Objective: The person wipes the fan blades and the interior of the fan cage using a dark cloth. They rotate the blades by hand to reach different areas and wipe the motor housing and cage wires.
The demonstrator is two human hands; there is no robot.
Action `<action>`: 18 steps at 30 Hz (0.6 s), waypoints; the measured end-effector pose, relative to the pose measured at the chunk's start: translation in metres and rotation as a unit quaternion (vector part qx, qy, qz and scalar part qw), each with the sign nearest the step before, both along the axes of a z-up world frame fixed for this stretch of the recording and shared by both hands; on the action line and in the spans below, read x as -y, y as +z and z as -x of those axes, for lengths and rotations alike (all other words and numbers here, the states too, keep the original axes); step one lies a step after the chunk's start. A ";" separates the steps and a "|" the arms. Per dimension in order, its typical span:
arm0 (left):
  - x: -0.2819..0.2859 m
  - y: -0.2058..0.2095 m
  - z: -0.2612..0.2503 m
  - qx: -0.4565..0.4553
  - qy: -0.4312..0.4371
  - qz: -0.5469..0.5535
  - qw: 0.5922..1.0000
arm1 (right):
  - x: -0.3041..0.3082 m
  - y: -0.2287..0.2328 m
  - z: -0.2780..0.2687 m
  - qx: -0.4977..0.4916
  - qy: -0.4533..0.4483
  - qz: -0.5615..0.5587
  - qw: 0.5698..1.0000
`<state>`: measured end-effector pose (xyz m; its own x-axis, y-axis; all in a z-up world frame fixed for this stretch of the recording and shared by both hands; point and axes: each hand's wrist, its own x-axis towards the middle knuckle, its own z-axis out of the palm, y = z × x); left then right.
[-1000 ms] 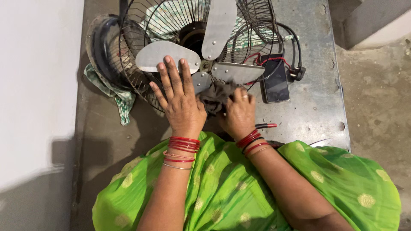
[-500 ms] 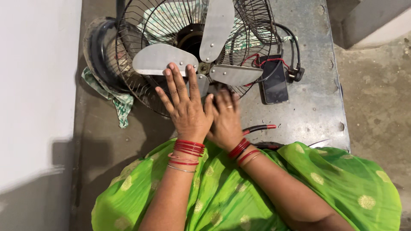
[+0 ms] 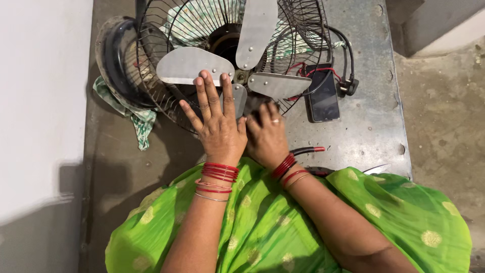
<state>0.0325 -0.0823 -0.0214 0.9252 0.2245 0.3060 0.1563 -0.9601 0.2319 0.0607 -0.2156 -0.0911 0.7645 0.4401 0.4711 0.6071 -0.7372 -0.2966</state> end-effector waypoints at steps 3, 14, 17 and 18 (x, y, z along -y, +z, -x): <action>0.000 0.000 -0.001 0.013 -0.003 -0.004 1.000 | -0.002 -0.002 -0.003 0.003 0.047 0.019 0.999; -0.010 0.013 -0.003 0.002 -0.015 -0.038 0.999 | 0.039 -0.011 -0.017 0.059 0.015 0.039 0.997; -0.013 0.015 -0.004 0.004 -0.017 -0.059 0.998 | 0.034 -0.010 -0.015 0.060 -0.006 0.069 0.996; -0.014 0.015 -0.003 0.003 -0.017 -0.067 0.998 | 0.029 -0.010 -0.011 0.031 0.012 0.046 0.998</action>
